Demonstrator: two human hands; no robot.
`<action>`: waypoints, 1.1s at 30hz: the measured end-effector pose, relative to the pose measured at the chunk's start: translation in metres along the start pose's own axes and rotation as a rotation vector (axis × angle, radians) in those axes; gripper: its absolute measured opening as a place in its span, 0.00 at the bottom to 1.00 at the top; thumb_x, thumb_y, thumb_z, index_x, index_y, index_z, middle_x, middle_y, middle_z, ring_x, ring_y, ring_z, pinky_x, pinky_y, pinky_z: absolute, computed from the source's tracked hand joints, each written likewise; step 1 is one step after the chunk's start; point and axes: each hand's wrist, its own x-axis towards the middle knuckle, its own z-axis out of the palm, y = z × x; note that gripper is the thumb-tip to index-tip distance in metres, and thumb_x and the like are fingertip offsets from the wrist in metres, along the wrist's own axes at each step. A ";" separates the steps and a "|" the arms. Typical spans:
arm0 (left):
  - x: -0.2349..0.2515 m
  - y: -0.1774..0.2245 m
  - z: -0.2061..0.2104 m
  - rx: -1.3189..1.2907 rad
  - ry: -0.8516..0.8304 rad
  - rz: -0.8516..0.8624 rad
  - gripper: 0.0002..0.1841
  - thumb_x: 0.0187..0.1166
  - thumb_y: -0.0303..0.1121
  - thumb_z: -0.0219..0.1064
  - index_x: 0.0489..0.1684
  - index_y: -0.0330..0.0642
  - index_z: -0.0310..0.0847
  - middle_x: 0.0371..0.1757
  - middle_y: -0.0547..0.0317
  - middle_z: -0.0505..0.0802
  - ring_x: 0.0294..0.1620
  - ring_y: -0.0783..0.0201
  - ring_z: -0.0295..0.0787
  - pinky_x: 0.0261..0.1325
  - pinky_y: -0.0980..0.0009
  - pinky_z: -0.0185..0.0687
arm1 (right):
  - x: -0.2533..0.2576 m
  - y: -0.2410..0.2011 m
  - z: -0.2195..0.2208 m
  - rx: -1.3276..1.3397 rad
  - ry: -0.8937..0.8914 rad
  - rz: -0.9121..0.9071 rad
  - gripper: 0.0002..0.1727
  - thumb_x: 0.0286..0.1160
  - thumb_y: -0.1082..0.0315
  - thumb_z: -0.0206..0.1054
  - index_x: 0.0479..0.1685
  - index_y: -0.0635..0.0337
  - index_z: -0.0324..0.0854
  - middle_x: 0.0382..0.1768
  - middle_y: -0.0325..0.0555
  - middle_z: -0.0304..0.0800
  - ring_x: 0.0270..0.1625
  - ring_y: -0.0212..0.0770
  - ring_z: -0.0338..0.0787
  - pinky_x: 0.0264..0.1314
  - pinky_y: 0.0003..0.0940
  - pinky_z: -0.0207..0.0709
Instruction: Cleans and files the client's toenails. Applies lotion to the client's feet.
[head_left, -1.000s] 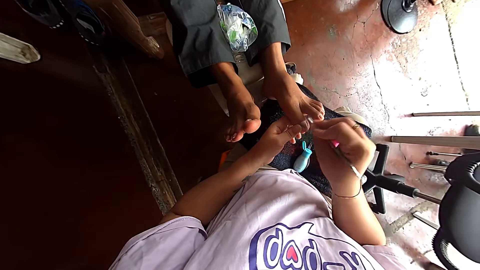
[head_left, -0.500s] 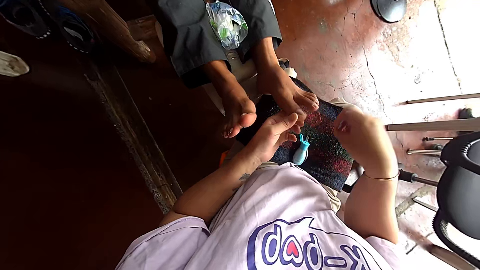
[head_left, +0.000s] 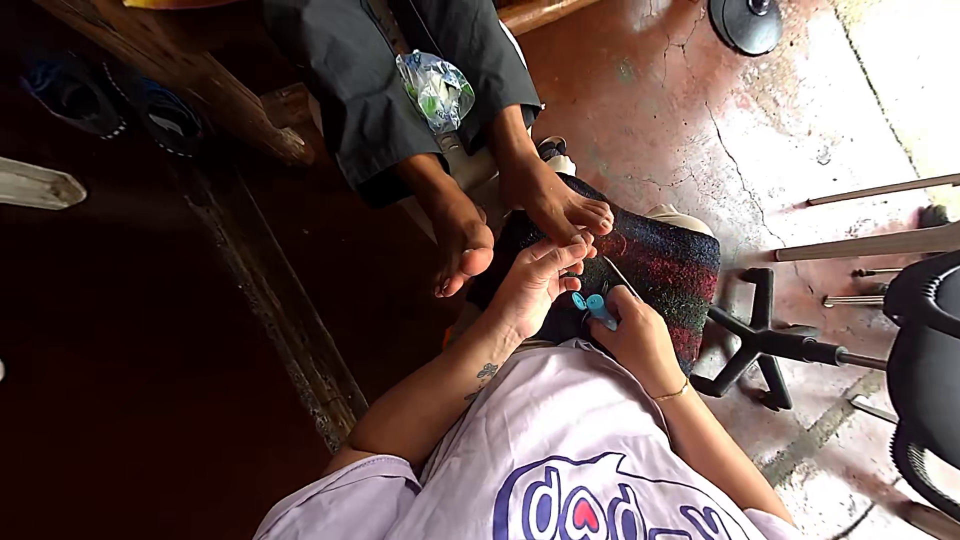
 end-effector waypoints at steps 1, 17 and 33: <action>0.000 0.000 -0.001 -0.001 -0.009 0.007 0.08 0.84 0.31 0.61 0.48 0.46 0.88 0.48 0.62 0.92 0.40 0.72 0.87 0.40 0.77 0.84 | 0.000 0.003 -0.004 0.073 0.073 -0.059 0.15 0.66 0.60 0.73 0.45 0.62 0.84 0.36 0.51 0.92 0.41 0.50 0.93 0.45 0.52 0.85; -0.003 0.011 0.008 -0.206 0.050 -0.170 0.17 0.90 0.45 0.55 0.40 0.47 0.88 0.40 0.62 0.92 0.36 0.69 0.89 0.41 0.73 0.87 | 0.075 -0.042 -0.068 -0.105 0.688 -1.064 0.09 0.78 0.70 0.72 0.53 0.50 0.87 0.62 0.55 0.81 0.77 0.56 0.74 0.84 0.57 0.59; -0.005 0.013 0.038 -0.125 0.267 -0.166 0.19 0.93 0.47 0.49 0.38 0.47 0.81 0.37 0.62 0.88 0.32 0.68 0.85 0.36 0.73 0.83 | 0.073 -0.030 -0.053 0.043 0.747 -0.963 0.10 0.75 0.73 0.72 0.52 0.52 0.88 0.60 0.56 0.81 0.74 0.53 0.77 0.77 0.46 0.70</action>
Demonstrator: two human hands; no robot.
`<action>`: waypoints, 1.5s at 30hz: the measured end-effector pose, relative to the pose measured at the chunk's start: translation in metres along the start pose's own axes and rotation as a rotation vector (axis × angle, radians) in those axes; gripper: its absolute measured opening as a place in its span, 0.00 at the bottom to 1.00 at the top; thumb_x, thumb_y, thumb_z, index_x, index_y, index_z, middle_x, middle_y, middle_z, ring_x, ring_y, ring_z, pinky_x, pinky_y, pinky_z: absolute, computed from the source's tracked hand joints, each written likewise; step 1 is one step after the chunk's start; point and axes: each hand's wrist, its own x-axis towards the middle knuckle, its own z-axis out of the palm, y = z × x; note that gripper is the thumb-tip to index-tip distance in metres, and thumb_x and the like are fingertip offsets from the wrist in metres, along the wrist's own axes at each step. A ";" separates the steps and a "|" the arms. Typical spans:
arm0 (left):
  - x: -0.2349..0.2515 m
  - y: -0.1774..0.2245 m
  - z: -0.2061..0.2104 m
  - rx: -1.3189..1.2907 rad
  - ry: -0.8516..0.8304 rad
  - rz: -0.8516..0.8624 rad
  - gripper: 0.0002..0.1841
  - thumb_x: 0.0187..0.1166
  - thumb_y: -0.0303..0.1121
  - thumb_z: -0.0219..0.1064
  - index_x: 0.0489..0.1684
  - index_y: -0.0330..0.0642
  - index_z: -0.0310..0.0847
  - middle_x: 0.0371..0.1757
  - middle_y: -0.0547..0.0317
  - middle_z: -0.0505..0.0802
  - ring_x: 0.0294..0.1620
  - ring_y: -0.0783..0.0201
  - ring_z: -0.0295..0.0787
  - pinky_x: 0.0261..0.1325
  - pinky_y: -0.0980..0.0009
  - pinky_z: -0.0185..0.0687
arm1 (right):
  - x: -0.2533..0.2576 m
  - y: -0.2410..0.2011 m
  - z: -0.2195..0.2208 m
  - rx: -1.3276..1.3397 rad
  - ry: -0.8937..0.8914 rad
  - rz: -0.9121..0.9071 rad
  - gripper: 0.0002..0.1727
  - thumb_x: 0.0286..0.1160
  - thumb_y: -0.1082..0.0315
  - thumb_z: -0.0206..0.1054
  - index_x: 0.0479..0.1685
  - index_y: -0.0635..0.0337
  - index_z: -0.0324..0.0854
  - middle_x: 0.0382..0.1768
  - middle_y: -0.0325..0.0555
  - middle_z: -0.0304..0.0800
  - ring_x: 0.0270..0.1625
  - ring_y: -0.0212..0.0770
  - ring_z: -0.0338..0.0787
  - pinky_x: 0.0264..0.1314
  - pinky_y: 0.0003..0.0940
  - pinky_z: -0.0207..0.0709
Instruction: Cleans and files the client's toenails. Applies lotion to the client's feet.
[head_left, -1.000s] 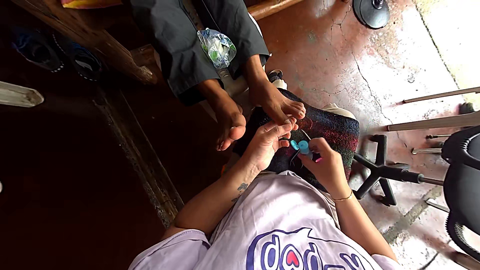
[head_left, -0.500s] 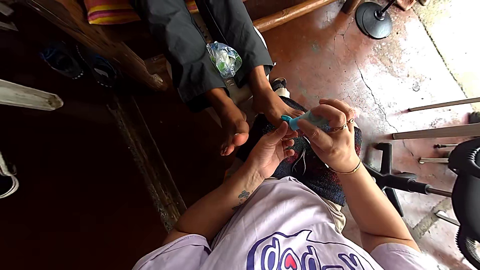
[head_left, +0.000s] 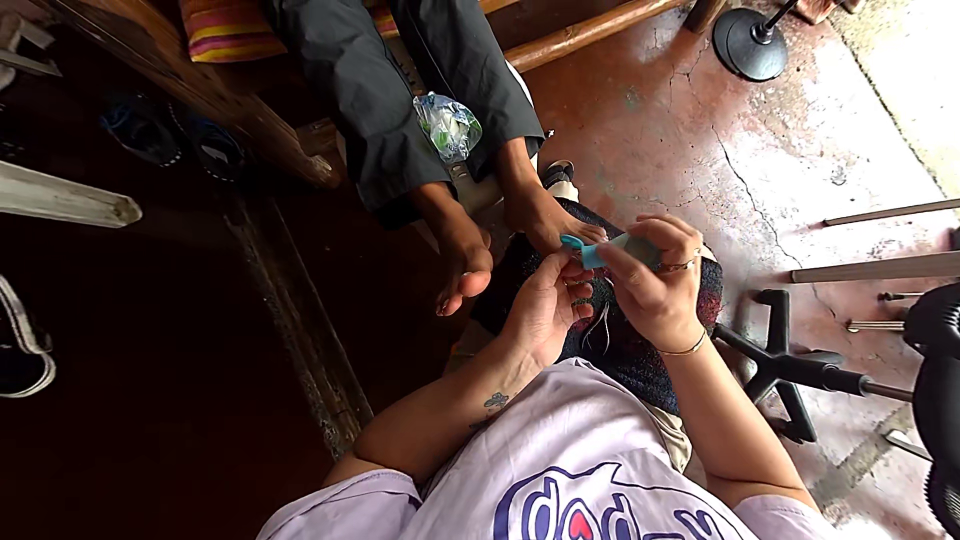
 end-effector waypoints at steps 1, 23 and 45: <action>-0.002 -0.001 0.000 0.001 -0.009 0.005 0.23 0.93 0.51 0.46 0.39 0.47 0.82 0.36 0.62 0.88 0.33 0.68 0.85 0.36 0.73 0.83 | 0.001 -0.001 0.001 0.001 -0.019 -0.023 0.11 0.76 0.73 0.71 0.53 0.51 0.87 0.62 0.56 0.81 0.75 0.53 0.77 0.77 0.46 0.69; 0.020 -0.009 -0.023 1.340 0.185 1.460 0.10 0.76 0.44 0.76 0.51 0.57 0.91 0.78 0.40 0.73 0.86 0.47 0.59 0.87 0.49 0.52 | -0.002 0.015 0.002 -0.018 0.124 0.145 0.07 0.75 0.75 0.70 0.45 0.53 0.89 0.59 0.55 0.83 0.74 0.50 0.78 0.78 0.43 0.69; 0.030 -0.001 -0.025 1.431 0.262 1.725 0.06 0.73 0.40 0.79 0.43 0.58 0.92 0.69 0.48 0.82 0.81 0.51 0.69 0.85 0.38 0.46 | -0.015 0.022 0.010 -0.023 0.169 0.141 0.07 0.76 0.72 0.71 0.48 0.50 0.87 0.61 0.52 0.82 0.76 0.49 0.76 0.80 0.45 0.65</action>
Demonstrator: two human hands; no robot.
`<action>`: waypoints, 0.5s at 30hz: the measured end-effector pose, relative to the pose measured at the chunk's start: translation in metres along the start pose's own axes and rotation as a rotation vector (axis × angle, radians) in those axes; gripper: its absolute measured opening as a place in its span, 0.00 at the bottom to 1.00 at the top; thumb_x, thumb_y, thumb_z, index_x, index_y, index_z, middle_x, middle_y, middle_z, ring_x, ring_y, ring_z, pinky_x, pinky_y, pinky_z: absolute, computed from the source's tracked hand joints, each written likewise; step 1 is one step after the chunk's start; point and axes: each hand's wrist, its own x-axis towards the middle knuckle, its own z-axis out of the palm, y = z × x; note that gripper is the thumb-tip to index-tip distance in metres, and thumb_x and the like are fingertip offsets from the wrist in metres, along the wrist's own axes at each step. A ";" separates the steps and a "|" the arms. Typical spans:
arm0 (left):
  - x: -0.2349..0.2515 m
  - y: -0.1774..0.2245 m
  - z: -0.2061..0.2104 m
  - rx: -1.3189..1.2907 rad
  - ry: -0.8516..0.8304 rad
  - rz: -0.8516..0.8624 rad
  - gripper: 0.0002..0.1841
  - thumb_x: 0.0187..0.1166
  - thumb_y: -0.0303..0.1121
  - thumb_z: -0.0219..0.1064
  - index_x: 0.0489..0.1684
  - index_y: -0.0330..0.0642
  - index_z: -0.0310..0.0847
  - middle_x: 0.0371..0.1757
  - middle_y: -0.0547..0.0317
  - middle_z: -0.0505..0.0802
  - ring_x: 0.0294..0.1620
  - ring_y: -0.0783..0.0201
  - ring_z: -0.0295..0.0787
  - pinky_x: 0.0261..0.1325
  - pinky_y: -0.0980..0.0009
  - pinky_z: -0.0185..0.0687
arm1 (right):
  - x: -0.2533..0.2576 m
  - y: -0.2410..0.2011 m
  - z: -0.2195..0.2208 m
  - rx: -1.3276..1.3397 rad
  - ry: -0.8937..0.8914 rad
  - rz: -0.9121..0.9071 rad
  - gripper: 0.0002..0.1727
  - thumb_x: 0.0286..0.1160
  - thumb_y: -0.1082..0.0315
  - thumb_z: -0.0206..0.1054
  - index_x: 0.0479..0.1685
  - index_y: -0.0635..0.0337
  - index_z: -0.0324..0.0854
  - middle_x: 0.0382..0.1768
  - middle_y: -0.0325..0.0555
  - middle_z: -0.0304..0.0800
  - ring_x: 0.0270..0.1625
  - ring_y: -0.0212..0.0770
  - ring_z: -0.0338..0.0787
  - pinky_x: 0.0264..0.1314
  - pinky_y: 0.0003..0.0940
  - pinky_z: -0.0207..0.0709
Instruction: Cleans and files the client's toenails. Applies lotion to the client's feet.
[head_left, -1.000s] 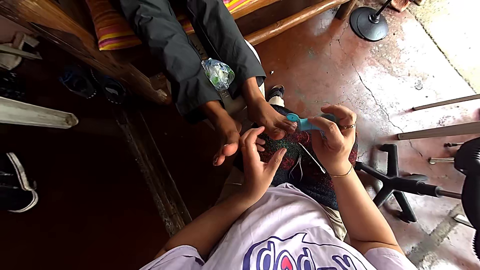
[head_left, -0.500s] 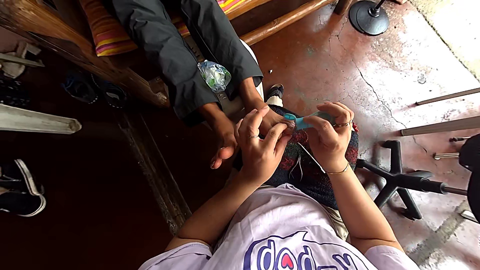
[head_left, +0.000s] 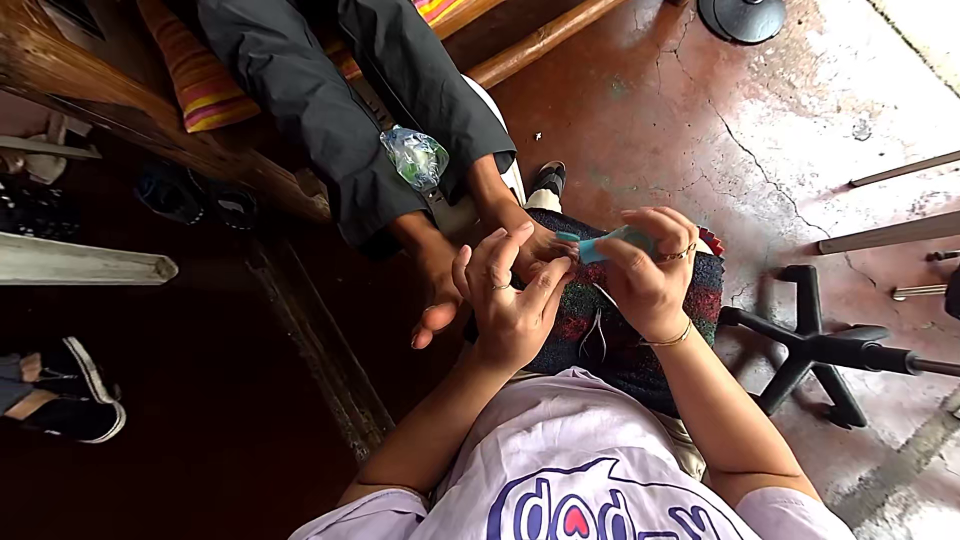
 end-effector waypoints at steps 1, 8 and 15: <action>0.002 0.000 0.000 -0.002 -0.021 0.022 0.05 0.74 0.38 0.77 0.43 0.58 0.91 0.69 0.48 0.82 0.80 0.51 0.69 0.85 0.38 0.46 | 0.002 0.002 0.000 0.003 0.025 0.042 0.06 0.76 0.73 0.71 0.45 0.52 0.87 0.60 0.52 0.84 0.75 0.49 0.77 0.80 0.45 0.66; 0.019 0.004 -0.001 0.084 -0.191 0.034 0.05 0.74 0.39 0.76 0.42 0.56 0.94 0.69 0.45 0.84 0.78 0.46 0.72 0.83 0.37 0.49 | -0.002 0.005 0.007 -0.018 -0.054 0.059 0.07 0.74 0.74 0.70 0.45 0.54 0.89 0.54 0.55 0.87 0.69 0.55 0.81 0.75 0.48 0.70; 0.026 0.010 -0.004 0.100 -0.280 0.023 0.04 0.76 0.36 0.74 0.40 0.57 0.95 0.71 0.47 0.85 0.79 0.44 0.72 0.83 0.35 0.46 | -0.008 0.017 -0.002 0.209 -0.164 0.482 0.21 0.75 0.69 0.74 0.63 0.66 0.75 0.48 0.52 0.88 0.45 0.37 0.90 0.48 0.30 0.86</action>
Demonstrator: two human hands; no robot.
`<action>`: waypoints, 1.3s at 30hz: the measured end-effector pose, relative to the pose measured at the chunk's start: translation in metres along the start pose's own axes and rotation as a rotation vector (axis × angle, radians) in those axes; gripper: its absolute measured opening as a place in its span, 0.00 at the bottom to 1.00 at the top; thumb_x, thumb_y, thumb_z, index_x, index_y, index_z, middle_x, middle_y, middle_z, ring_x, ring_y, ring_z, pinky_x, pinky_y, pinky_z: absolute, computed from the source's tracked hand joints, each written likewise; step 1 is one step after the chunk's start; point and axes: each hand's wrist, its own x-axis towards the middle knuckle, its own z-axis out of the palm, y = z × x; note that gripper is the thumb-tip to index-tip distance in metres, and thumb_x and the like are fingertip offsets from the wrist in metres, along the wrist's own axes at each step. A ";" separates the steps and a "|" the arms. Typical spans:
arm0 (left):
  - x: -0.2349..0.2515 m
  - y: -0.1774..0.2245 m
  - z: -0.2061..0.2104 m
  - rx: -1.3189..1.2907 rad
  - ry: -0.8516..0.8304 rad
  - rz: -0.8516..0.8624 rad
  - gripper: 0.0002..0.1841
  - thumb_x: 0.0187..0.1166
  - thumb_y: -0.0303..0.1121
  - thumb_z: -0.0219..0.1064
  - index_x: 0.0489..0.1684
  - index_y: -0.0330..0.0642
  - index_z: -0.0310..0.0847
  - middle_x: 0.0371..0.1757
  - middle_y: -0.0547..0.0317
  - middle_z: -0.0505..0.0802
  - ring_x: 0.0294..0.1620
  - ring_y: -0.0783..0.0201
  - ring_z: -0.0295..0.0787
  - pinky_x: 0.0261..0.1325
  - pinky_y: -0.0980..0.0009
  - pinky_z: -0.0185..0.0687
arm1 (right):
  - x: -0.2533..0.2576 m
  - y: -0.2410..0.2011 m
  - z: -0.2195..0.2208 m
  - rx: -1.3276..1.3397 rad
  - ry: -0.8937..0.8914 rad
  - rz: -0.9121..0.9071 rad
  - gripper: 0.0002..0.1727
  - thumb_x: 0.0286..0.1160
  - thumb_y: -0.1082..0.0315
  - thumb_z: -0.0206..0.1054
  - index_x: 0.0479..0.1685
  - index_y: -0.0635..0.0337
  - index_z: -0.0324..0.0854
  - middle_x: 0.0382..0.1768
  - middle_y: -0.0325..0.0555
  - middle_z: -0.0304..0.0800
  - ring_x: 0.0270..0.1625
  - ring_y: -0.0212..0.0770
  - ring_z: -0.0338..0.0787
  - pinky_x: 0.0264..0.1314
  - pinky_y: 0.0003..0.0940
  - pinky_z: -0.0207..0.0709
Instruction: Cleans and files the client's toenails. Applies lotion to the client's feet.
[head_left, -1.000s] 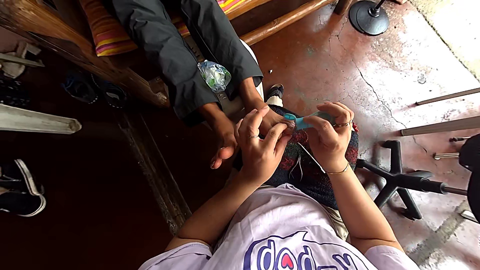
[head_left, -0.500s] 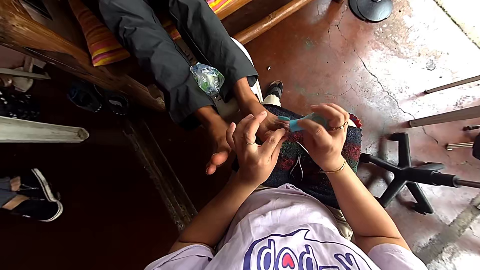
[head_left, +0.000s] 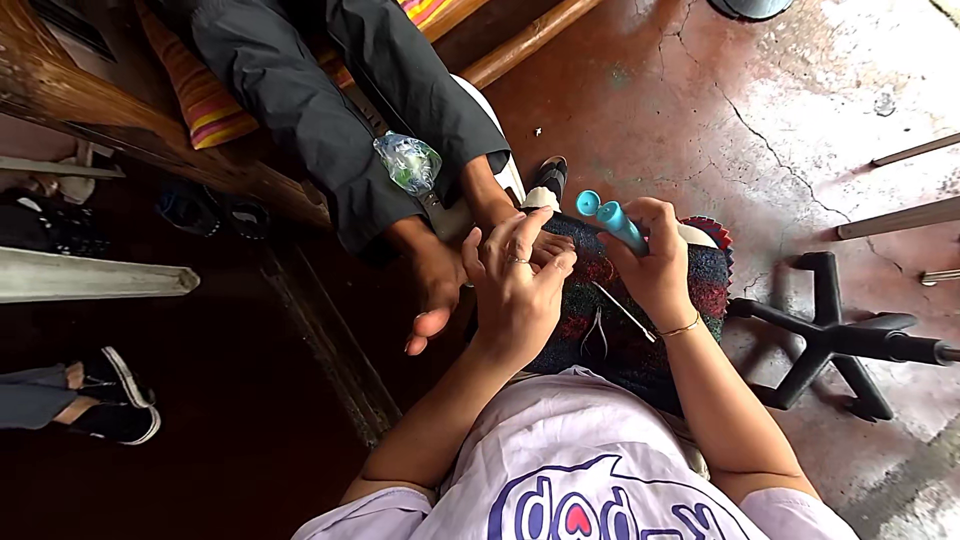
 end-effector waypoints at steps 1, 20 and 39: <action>0.001 0.001 -0.001 -0.005 0.008 -0.004 0.04 0.76 0.35 0.74 0.39 0.57 0.95 0.71 0.47 0.85 0.79 0.46 0.73 0.83 0.35 0.47 | -0.002 0.001 -0.001 0.015 -0.016 0.004 0.21 0.75 0.70 0.74 0.64 0.67 0.75 0.49 0.53 0.89 0.46 0.37 0.90 0.49 0.30 0.85; 0.002 0.013 0.004 0.210 -0.045 -0.055 0.06 0.77 0.35 0.71 0.42 0.57 0.94 0.70 0.50 0.85 0.78 0.47 0.74 0.83 0.31 0.41 | -0.006 0.011 -0.002 0.041 -0.039 0.035 0.21 0.75 0.72 0.67 0.69 0.64 0.81 0.59 0.53 0.88 0.64 0.47 0.85 0.68 0.44 0.77; 0.010 0.015 0.011 0.300 -0.063 -0.005 0.06 0.73 0.34 0.74 0.29 0.48 0.83 0.71 0.45 0.83 0.79 0.44 0.72 0.82 0.29 0.40 | -0.010 0.005 0.016 -0.109 0.013 -0.045 0.16 0.69 0.79 0.67 0.52 0.57 0.92 0.52 0.57 0.88 0.60 0.57 0.86 0.62 0.50 0.78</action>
